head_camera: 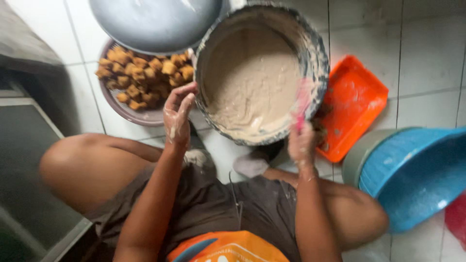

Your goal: The person sits on the floor and coats fried tofu cubes with batter, using a spatula to spread batter over each piece held in the hands, then places the coated pieces into a basket. The person also uses a skimmer to handle battered pieces boiling in a pot on the stove.

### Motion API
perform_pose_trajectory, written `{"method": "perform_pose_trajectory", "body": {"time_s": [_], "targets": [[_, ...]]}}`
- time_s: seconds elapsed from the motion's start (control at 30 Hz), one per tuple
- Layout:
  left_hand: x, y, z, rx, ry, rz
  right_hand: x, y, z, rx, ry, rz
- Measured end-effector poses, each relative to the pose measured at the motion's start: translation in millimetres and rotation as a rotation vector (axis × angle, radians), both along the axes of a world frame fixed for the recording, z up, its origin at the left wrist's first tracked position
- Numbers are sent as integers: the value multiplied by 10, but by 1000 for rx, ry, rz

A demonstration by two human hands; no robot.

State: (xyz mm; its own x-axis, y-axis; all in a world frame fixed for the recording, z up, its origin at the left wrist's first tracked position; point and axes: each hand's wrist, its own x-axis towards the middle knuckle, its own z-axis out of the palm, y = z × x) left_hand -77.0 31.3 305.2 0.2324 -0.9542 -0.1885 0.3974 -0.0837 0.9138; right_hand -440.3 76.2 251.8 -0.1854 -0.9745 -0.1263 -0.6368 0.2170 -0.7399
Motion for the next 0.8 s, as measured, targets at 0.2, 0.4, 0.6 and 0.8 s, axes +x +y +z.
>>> {"method": "perform_pose_trajectory", "body": {"time_s": [0.2, 0.4, 0.6, 0.8], "targets": [[358, -7, 486, -55, -33, -117, 452, -174, -198, 100, 395, 488], [955, 106, 821, -52, -233, -59, 447, -257, 98, 348, 479, 669], [928, 72, 853, 14, -226, -29, -64, -737, 792, 257, 420, 674], [616, -98, 786, -1, -173, -141, -872, -1645, 1840, 437, 873, 513]]}}
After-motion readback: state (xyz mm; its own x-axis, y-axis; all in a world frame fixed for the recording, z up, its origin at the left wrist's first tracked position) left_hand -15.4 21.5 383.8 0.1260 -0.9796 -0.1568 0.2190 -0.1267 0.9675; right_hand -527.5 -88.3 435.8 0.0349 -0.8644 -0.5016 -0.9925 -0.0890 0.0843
